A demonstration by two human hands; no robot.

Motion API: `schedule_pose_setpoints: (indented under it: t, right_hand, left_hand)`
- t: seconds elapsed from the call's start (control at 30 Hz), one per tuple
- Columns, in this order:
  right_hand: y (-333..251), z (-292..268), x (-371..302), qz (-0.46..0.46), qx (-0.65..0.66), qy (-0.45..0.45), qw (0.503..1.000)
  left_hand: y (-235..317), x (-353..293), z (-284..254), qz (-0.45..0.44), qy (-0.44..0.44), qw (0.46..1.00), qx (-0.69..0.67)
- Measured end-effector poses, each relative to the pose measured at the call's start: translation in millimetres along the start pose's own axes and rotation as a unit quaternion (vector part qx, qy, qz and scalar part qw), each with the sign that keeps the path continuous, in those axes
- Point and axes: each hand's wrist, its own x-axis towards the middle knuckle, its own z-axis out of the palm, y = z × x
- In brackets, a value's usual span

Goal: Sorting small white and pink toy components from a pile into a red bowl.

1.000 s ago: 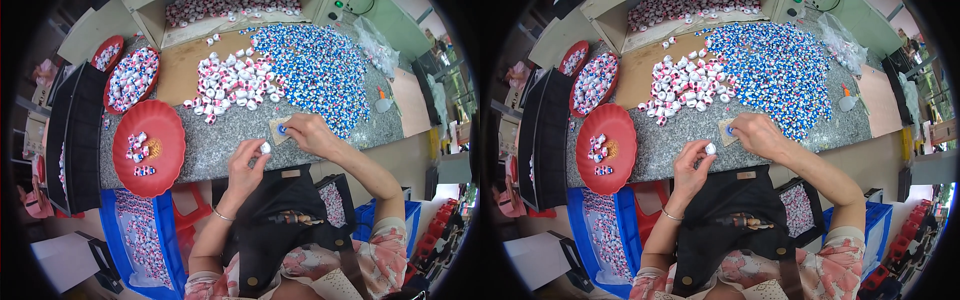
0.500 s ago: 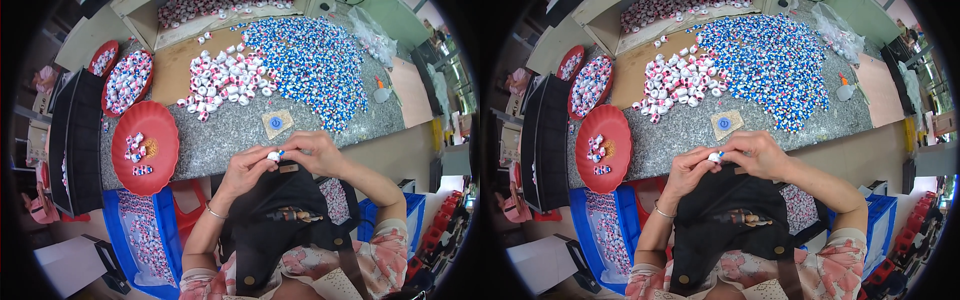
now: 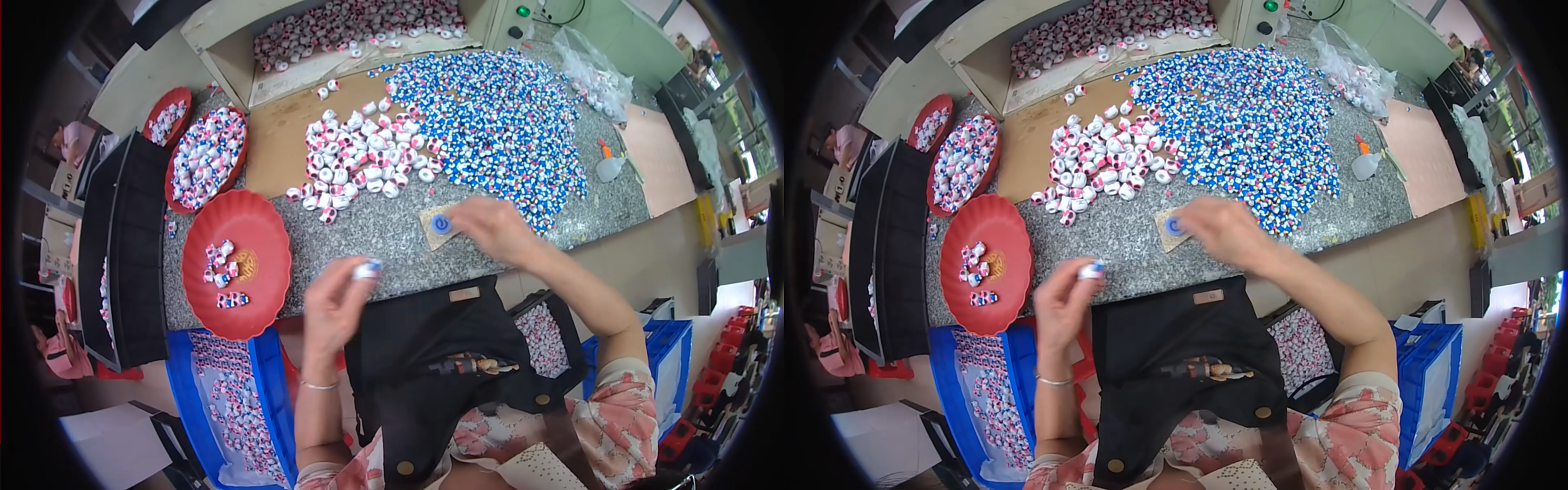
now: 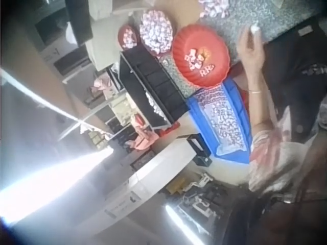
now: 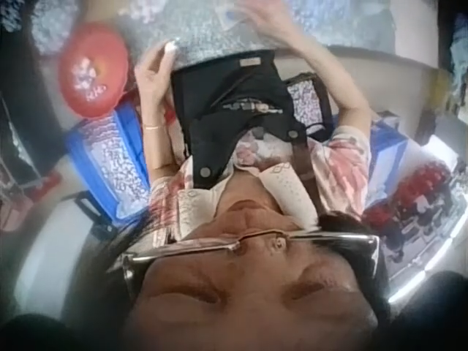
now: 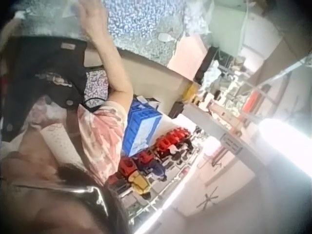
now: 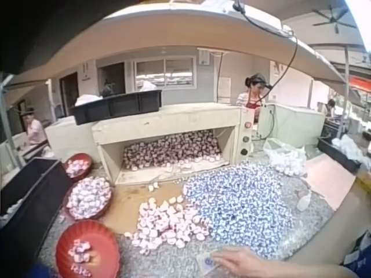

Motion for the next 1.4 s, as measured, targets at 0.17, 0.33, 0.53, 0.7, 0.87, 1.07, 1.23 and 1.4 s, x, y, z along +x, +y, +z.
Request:
schedule_pose_setpoints:
  t: [0.17,0.33,0.53,0.7,0.87,1.07,1.23,1.4]
  right_hand:
    - [54,-28,14,-0.052,-0.235,0.017,0.971]
    - [64,-23,25,-0.145,-0.352,-0.067,0.922]
    - [54,-24,34,-0.174,-0.375,-0.08,0.907]
    - [62,-15,29,-0.181,-0.429,-0.091,0.88]
    - [63,-28,22,-0.157,-0.281,-0.01,0.947]
    - [25,-32,-22,0.076,-0.106,-0.03,0.991]
    - [28,-28,-30,0.034,-0.126,-0.047,0.99]
    - [28,-38,-27,0.064,-0.139,-0.088,0.984]
  left_hand:
    - [5,-1,-83,0.142,0.173,0.859,0.461]
    - [5,25,-49,0.22,0.199,0.845,0.445]
    - [-22,101,33,0.263,0.034,0.878,0.398]
    - [-36,124,47,0.282,-0.049,0.802,0.525]
    - [-16,113,39,0.291,-0.058,0.792,0.534]
    - [-18,65,19,0.035,-0.038,0.997,-0.05]
    - [-14,20,24,-0.126,-0.098,0.961,-0.228]
    - [-29,-6,27,-0.108,-0.04,0.946,-0.302]
